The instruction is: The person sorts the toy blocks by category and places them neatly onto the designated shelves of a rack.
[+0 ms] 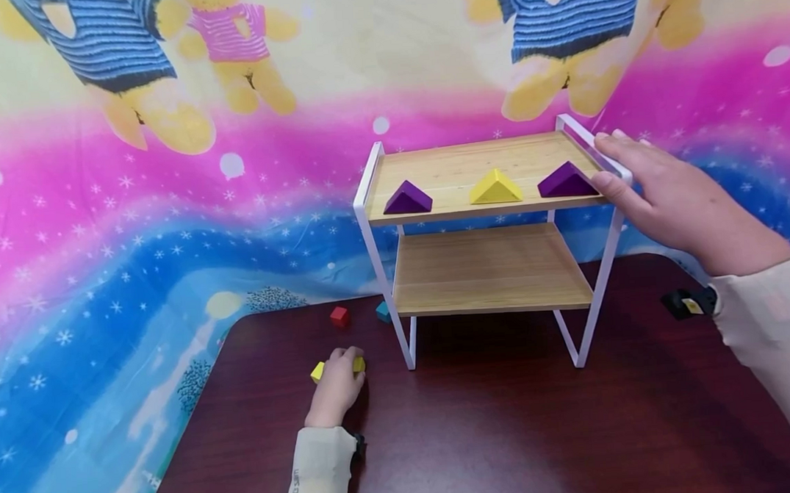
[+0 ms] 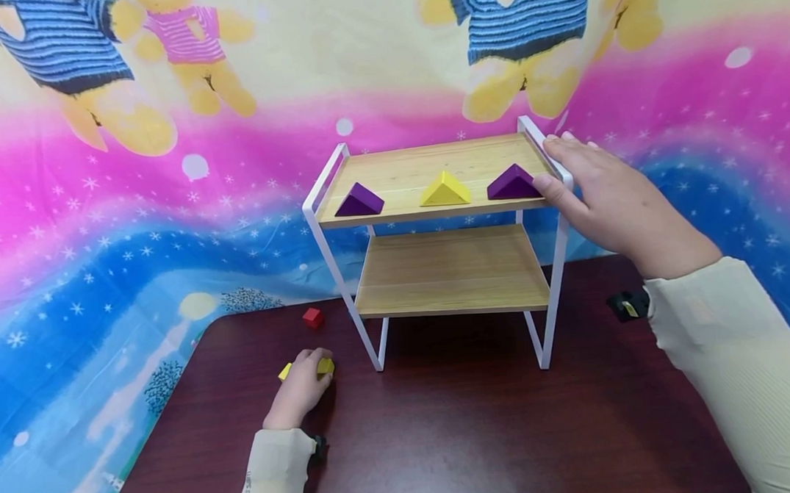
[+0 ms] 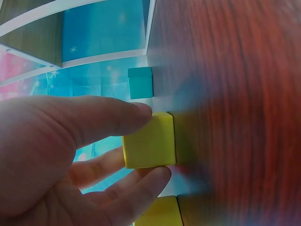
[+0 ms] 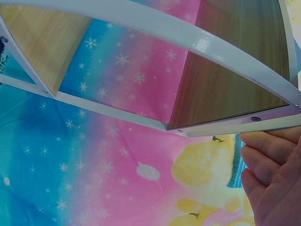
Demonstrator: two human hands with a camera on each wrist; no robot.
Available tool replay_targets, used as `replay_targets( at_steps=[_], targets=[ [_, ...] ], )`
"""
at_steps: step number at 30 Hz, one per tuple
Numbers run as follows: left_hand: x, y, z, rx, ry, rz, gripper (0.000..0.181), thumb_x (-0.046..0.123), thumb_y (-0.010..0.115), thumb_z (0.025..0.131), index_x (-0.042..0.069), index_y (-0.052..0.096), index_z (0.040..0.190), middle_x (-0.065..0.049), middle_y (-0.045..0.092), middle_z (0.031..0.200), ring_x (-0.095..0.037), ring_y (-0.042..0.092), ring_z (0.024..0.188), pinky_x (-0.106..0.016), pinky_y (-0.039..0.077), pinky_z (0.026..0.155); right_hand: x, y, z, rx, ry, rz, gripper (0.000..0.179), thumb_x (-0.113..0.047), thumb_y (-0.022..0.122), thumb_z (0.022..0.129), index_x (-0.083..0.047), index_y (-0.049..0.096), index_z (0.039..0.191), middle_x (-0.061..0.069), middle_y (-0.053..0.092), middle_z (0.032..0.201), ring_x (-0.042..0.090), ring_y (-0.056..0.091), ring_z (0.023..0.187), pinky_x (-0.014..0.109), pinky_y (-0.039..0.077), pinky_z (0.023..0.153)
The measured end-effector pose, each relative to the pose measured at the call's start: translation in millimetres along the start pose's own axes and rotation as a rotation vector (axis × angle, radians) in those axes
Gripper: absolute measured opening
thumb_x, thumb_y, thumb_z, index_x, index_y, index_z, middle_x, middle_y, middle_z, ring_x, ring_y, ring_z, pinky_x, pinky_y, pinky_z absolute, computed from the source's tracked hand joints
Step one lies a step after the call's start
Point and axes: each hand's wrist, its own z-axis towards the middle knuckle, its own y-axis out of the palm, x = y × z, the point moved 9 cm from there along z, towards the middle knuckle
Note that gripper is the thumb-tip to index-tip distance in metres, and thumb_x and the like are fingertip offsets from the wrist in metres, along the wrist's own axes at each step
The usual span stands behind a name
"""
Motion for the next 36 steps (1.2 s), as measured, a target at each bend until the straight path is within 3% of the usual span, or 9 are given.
replay_targets(
  at_steps=[20,36],
  targets=[
    [-1.2,-0.8,-0.5,-0.013,-0.004,-0.015,0.031,0.007,0.077,0.090,0.004,0.067,0.119,-0.021,0.060,0.117,-0.032,0.063,0.101,-0.049,0.056,0.092,-0.6,-0.2,0.4,-0.006,0.000,-0.010,0.067,-0.043,0.041,0.108,-0.020,0.011,0.164,0.020,0.008,0.168,0.046,0.009,0.152,0.082,0.027,0.099],
    [11.4,-9.2,-2.7,-0.005,0.010,0.009,0.031,0.009,0.077,0.091,0.005,0.067,0.120,-0.019,0.060,0.115,-0.030,0.063,0.097,-0.047,0.057,0.089,-0.4,0.7,0.5,-0.007,0.006,-0.006,0.068,-0.042,0.042,0.107,-0.021,0.010,0.164,0.020,0.008,0.168,0.046,0.009,0.152,0.083,0.028,0.097]
  ],
)
